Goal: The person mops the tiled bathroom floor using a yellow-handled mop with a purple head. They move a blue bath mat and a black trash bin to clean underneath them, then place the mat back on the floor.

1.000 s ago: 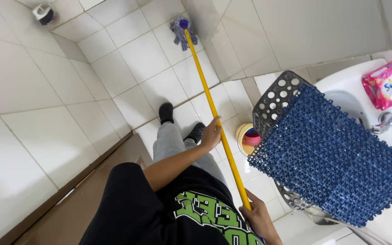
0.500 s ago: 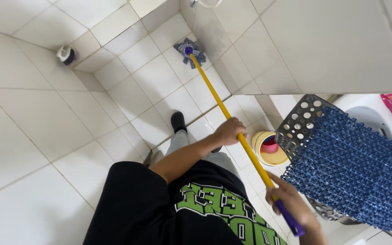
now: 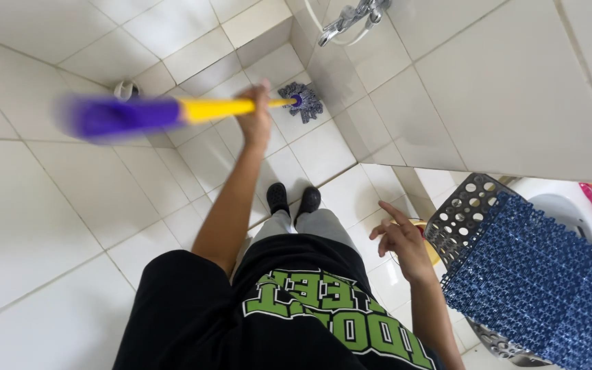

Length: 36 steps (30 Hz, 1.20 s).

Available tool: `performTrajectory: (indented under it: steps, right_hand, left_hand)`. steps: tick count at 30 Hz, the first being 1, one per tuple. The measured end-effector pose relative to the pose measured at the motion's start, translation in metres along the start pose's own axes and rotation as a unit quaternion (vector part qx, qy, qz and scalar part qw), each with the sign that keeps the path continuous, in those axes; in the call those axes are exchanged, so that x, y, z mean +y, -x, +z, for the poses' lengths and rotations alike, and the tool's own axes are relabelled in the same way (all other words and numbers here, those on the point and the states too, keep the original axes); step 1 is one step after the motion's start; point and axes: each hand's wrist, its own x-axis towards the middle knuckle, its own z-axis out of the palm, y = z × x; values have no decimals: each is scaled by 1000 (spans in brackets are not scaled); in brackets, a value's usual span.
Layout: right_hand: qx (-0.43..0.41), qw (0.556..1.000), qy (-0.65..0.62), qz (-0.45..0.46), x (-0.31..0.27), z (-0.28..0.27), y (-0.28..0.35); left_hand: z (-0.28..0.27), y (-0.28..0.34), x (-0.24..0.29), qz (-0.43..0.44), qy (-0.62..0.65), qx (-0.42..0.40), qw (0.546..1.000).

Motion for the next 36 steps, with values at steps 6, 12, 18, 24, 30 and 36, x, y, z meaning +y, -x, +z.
performTrajectory:
  steps: [6,12,18,24,30,36]
  right_hand:
    - [-46,998,27,23,-1,-6,-33]
    - [-70,993,89,11,5,-17,-68]
    - [-79,984,154,-29,0,17,-101]
    - [-88,969,193,-124,-57,126,-127]
    - [-69,972,146,-168,-59,196,-154]
    - [-24,982,145,-120,-25,226,-159]
  left_hand:
    - [3,-54,129,36,83,27,996]
    - [11,-80,127,69,85,38,993]
    - [-38,-77,13,91,-37,3,995]
    - [-79,-71,14,48,-133,-72,987]
    - [-132,-108,44,17,-110,-142,984]
    - [-164,-111,74,57,-114,-203,971]
